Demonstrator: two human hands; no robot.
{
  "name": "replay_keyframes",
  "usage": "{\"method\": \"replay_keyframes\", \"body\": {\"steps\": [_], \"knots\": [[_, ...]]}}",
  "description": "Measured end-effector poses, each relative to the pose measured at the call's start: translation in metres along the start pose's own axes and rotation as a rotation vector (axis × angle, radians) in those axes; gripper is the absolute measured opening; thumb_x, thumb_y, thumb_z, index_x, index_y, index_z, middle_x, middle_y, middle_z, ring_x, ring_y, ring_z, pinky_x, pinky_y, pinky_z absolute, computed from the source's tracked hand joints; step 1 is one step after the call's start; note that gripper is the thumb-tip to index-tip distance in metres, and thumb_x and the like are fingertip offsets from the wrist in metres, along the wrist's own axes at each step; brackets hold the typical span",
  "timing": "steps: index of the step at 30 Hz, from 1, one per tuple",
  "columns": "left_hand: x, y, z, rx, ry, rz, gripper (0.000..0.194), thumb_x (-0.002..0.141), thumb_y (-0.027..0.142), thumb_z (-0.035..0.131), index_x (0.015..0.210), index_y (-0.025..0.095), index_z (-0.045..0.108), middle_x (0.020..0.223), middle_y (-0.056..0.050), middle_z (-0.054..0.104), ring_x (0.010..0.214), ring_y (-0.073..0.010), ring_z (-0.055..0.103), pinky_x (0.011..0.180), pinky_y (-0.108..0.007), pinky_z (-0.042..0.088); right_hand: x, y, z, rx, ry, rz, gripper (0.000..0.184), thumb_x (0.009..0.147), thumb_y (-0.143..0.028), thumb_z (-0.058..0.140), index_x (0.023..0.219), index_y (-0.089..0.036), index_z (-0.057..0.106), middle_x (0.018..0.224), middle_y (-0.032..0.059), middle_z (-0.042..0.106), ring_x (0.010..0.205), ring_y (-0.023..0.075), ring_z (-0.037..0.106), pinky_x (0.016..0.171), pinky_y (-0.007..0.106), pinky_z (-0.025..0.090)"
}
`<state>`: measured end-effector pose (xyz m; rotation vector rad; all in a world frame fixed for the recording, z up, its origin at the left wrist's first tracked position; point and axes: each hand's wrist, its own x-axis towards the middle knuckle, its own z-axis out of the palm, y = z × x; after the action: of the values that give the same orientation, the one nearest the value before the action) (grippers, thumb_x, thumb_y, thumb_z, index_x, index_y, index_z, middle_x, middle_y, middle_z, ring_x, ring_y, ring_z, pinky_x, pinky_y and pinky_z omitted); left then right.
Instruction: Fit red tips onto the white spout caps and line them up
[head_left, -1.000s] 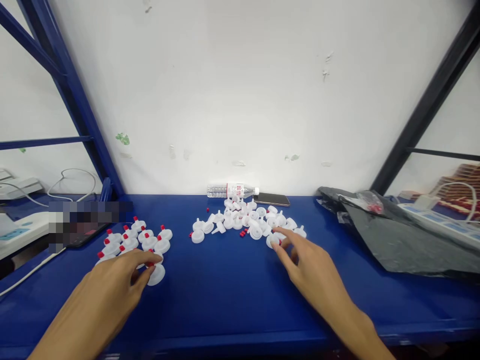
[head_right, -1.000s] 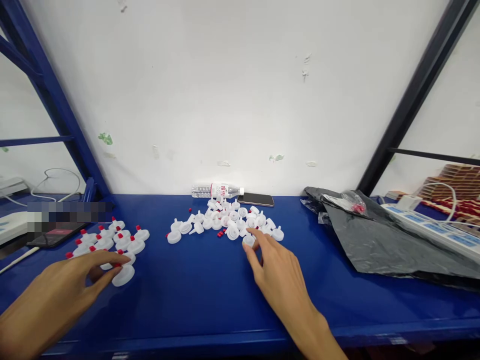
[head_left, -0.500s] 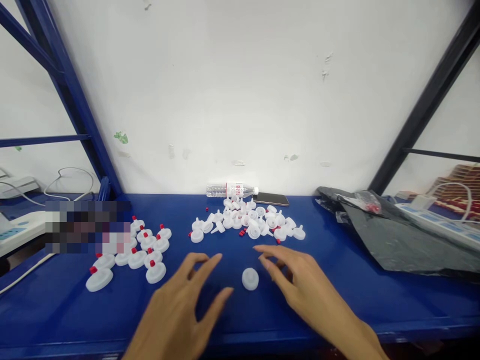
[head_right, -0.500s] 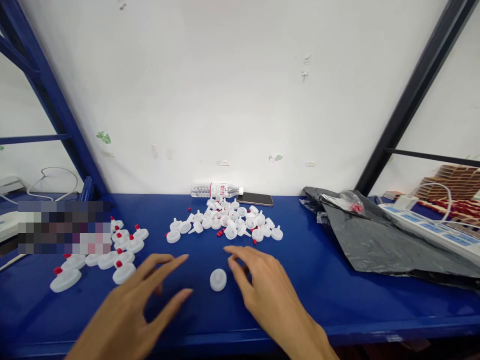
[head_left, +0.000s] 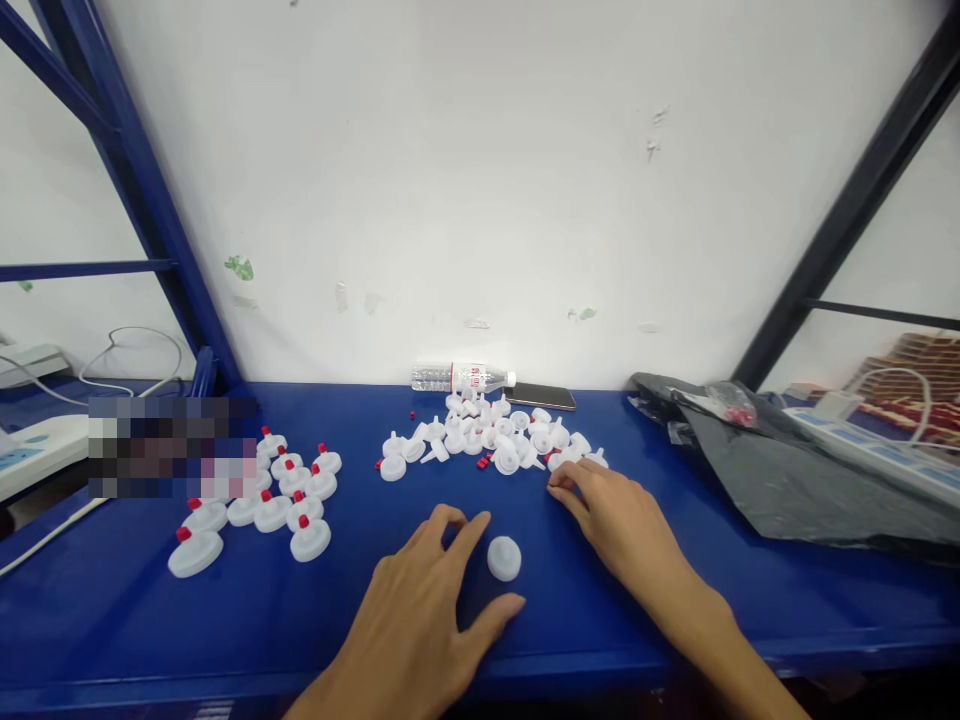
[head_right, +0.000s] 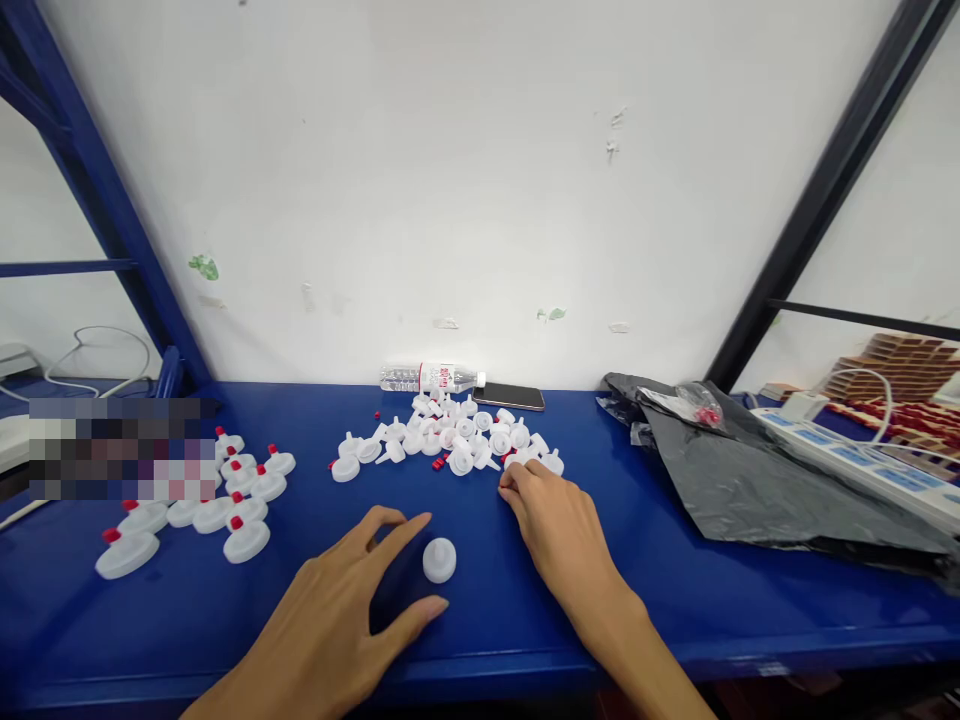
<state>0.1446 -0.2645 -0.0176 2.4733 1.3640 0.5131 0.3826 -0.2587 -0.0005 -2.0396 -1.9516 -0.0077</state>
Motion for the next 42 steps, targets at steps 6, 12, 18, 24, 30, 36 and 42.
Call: {"method": "replay_keyframes", "body": {"steps": [6, 12, 18, 24, 30, 36, 42], "knots": [[0.009, 0.002, 0.005, -0.072, 0.025, 0.036, 0.029, 0.097, 0.033, 0.058, 0.125, 0.031, 0.065, 0.121, -0.003, 0.066, 0.091, -0.0230, 0.072, 0.076, -0.039, 0.058, -0.015, -0.009, -0.007, 0.381, 0.050, -0.129, 0.017, 0.103, -0.035, 0.057, 0.099, -0.027, 0.071, 0.097, -0.0019, 0.076, 0.083, 0.0190, 0.070, 0.076, 0.030, 0.047], [0.001, -0.008, 0.003, -0.085, 0.086, 0.005, 0.032, 0.096, 0.030, 0.057, 0.126, 0.029, 0.065, 0.115, -0.004, 0.066, 0.090, -0.0220, 0.069, 0.077, -0.037, 0.055, -0.033, -0.033, -0.017, 0.563, 0.050, -0.255, 0.016, 0.102, -0.036, 0.059, 0.096, -0.030, 0.073, 0.094, -0.0059, 0.076, 0.080, 0.0141, 0.068, 0.075, 0.025, 0.047], [0.004, -0.011, 0.002, -0.094, 0.004, 0.030, 0.024, 0.097, 0.031, 0.059, 0.118, 0.031, 0.069, 0.116, -0.003, 0.063, 0.097, -0.0219, 0.068, 0.078, -0.035, 0.054, -0.035, -0.048, 0.000, 0.532, -0.004, -0.313, 0.015, 0.103, -0.030, 0.059, 0.096, -0.029, 0.073, 0.093, -0.0048, 0.074, 0.081, 0.0150, 0.069, 0.077, 0.027, 0.047], [0.004, -0.010, -0.001, -0.155, -0.020, 0.002, 0.020, 0.094, 0.030, 0.063, 0.113, 0.029, 0.070, 0.111, -0.002, 0.064, 0.097, -0.0211, 0.066, 0.081, -0.035, 0.052, -0.033, -0.050, 0.006, 0.482, 0.048, -0.285, 0.016, 0.102, -0.031, 0.059, 0.097, -0.030, 0.073, 0.092, -0.0037, 0.074, 0.077, 0.0159, 0.069, 0.072, 0.028, 0.046], [0.005, -0.013, 0.003, -0.172, 0.009, 0.027, 0.015, 0.095, 0.030, 0.062, 0.107, 0.029, 0.071, 0.109, -0.001, 0.064, 0.096, -0.0210, 0.067, 0.080, -0.036, 0.054, -0.028, -0.058, 0.004, 0.469, -0.016, -0.288, 0.019, 0.103, -0.029, 0.057, 0.095, -0.030, 0.074, 0.090, -0.0039, 0.074, 0.077, 0.0164, 0.068, 0.073, 0.028, 0.046], [-0.002, -0.013, 0.006, -0.169, 0.146, 0.051, 0.045, 0.094, 0.034, 0.064, 0.138, 0.027, 0.057, 0.119, -0.005, 0.065, 0.099, -0.0242, 0.070, 0.083, -0.040, 0.058, -0.024, -0.061, 0.006, 0.507, -0.054, -0.259, 0.018, 0.101, -0.029, 0.060, 0.090, -0.028, 0.075, 0.083, -0.0037, 0.073, 0.074, 0.0162, 0.066, 0.069, 0.028, 0.043], [-0.012, -0.022, 0.003, -0.175, 0.384, 0.252, 0.021, 0.103, 0.020, 0.050, 0.115, 0.024, 0.066, 0.103, -0.001, 0.070, 0.082, -0.0149, 0.071, 0.072, -0.026, 0.057, -0.020, -0.063, 0.011, 0.609, -0.090, -0.321, 0.021, 0.102, -0.031, 0.060, 0.092, -0.029, 0.079, 0.085, -0.0046, 0.074, 0.076, 0.0134, 0.067, 0.071, 0.025, 0.045]]}}
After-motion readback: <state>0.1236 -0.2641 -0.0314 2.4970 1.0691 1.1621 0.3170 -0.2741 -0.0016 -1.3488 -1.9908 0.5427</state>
